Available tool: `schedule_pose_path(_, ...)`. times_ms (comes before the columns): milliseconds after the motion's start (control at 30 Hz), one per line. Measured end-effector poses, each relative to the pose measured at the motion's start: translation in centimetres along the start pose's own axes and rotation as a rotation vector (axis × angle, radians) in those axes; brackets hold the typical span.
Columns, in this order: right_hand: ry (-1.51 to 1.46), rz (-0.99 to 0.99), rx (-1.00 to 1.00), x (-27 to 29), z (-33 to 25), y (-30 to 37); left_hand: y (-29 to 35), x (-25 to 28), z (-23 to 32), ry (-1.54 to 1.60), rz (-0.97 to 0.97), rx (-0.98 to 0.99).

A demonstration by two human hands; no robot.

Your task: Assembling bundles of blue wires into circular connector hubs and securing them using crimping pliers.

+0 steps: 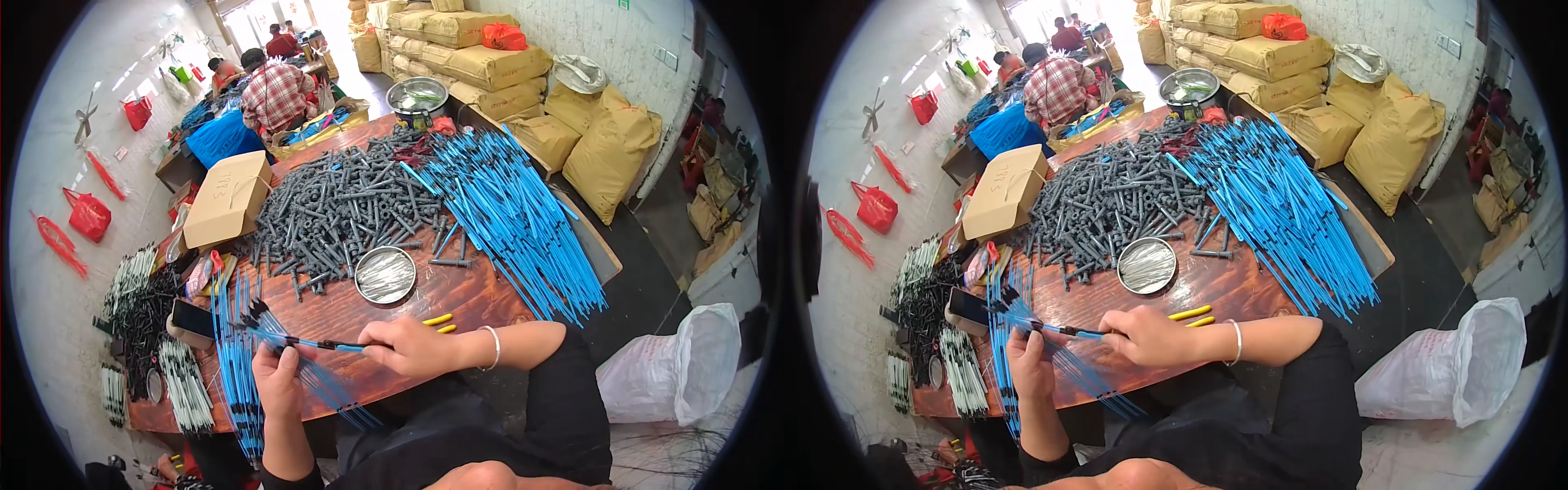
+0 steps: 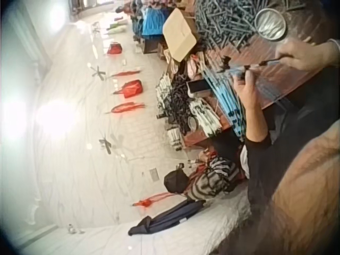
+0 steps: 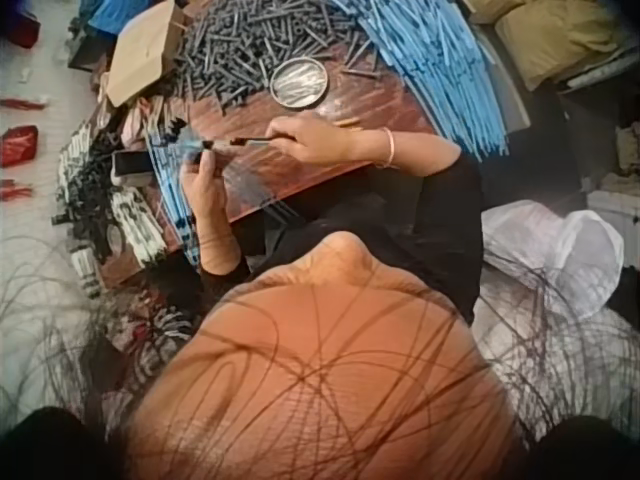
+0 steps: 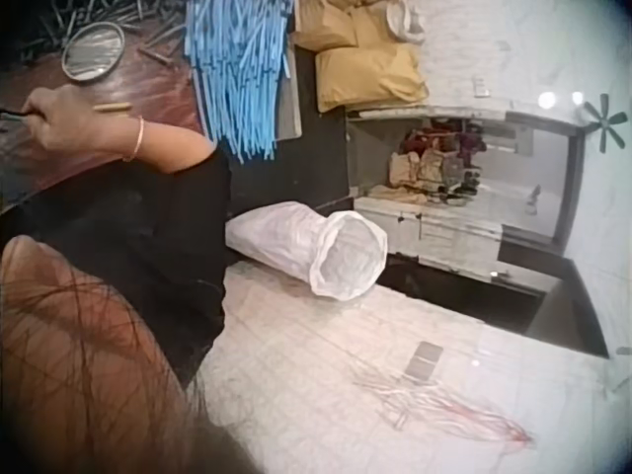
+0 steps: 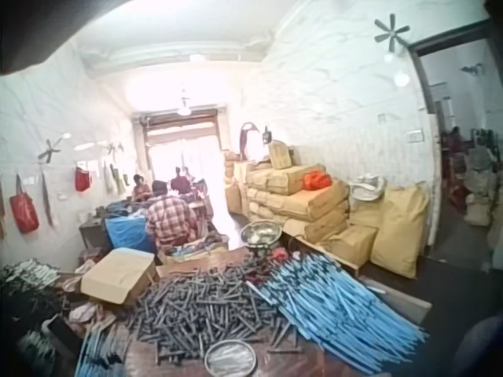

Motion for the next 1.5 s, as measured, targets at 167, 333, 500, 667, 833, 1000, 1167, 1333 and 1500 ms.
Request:
schedule_pose_path(167,0.280,0.088,0.151,3.1,5.9,-1.7,0.4,-0.5,-0.6,0.326,-0.117,-0.020)
schedule_pose_path(333,1.191,0.573,-0.449,23.1,18.0,-0.4,2.7,-0.6,0.9,0.622,-0.409,0.073)
schedule_pose_path(500,1.344,0.289,-0.652,25.7,21.9,0.9,3.1,0.1,0.3,0.194,-0.240,0.081)
schedule_pose_path(667,1.285,0.421,-0.656,26.7,21.2,-0.3,1.7,1.7,-0.6,0.005,-0.037,0.080)
schedule_pose_path(833,1.119,0.306,-0.877,27.9,24.9,0.2,1.9,1.3,-0.9,0.012,-0.081,0.095)
schedule_pose_path(1000,1.119,0.357,-0.842,28.0,25.0,-1.1,1.9,1.5,-1.1,0.042,-0.034,0.081)
schedule_pose_path(1167,1.171,0.515,-0.501,28.0,16.7,-5.9,1.5,1.7,-0.9,0.050,0.055,0.064)
schedule_pose_path(1333,0.500,0.222,0.100,14.1,3.1,-9.8,0.8,0.9,-0.4,0.041,0.150,0.008)
schedule_pose_path(1500,-0.064,-0.070,0.150,-0.2,0.4,-5.1,0.1,-0.8,-1.7,-0.021,-0.024,0.006)
Point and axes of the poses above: each hand's wrist, its own y-axis away from the middle knuckle, its own x-axis out of the back of the hand, z = x × y, the point moved 6 cm from there along -y, towards the middle knuckle, and after that the axes turned 9 degrees about x, right-handed, at the moved point
